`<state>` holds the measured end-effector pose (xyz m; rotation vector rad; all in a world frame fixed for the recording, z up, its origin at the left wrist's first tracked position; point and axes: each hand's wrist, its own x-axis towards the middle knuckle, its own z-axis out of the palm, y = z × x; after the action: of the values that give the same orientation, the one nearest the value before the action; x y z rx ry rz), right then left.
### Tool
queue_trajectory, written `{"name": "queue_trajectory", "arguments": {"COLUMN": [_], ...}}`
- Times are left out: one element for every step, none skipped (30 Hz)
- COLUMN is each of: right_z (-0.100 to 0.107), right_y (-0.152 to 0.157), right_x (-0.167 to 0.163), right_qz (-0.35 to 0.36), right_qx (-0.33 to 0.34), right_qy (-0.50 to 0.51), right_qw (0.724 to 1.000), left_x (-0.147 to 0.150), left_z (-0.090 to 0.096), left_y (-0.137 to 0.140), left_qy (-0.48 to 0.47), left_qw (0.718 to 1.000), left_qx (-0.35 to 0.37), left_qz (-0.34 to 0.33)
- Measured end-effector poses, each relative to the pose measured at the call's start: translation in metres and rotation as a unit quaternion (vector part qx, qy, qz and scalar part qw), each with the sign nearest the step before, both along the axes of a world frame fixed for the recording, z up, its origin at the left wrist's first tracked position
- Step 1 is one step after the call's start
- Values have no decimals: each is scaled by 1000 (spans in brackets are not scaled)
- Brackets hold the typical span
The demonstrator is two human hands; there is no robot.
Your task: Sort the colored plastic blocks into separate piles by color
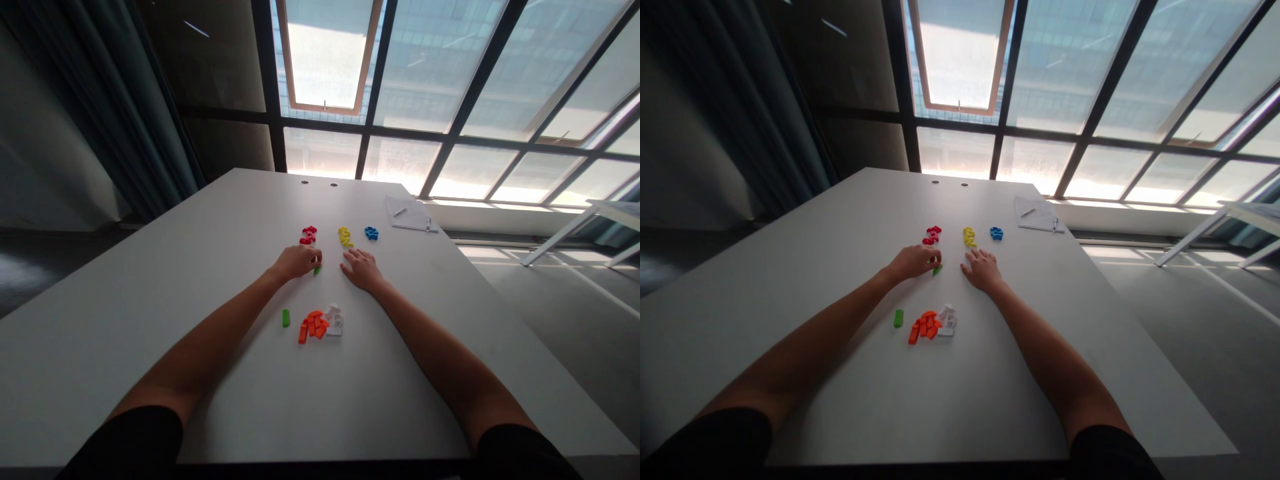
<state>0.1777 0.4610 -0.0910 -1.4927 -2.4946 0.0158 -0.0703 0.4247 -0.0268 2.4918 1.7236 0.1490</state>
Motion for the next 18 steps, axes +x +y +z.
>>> {"name": "queue_trajectory", "arguments": {"right_z": [0,0,-1,-1,-1,-1,-1,0,0,0,0,0,0,-1,-1,-1,-1,-2], "right_y": [0,0,0,0,0,0,0,0,0,0,0,0,0,0,0,1,1,1], "right_x": [0,0,0,0,0,0,1,1,1,1,1,1,1,1,1,1,1,1], "right_qz": [0,0,0,1,1,2,4,5,6,6,6,5,4,3,2,2,2,3], "right_qx": [1,2,2,2,1,2,3,5,6,7,7,5,3,-1,-4,-6,-7,-6], "right_qy": [0,0,0,0,0,-1,0,0,0,1,1,1,1,1,1,1,0,0], "right_qw": [1000,1000,1000,1000,1000,1000,1000,1000,1000,1000,1000,1000,1000,1000,1000,1000,1000,1000], "left_x": [0,0,0,0,0,0,0,-1,-2,-4,-7,-12,-17,-23,-29,-35,-40,-44], "left_z": [-1,-2,-3,-3,-3,-3,-3,-1,1,4,8,14,20,26,33,39,44,48], "left_y": [0,-1,-1,-2,-2,-3,-3,-3,-2,-2,-1,1,2,3,3,2,0,-2], "left_qy": [1,1,1,2,4,5,7,7,6,2,-2,-5,-7,-6,-3,2,9,21], "left_qw": [1000,1000,999,999,998,998,998,998,997,998,998,999,1000,1000,997,992,984,974], "left_qx": [9,17,24,30,34,37,38,40,41,41,38,28,9,-21,-64,-116,-171,-221], "left_qz": [13,24,33,39,44,48,52,55,58,57,51,38,19,-5,-30,-48,-57,-55]}}
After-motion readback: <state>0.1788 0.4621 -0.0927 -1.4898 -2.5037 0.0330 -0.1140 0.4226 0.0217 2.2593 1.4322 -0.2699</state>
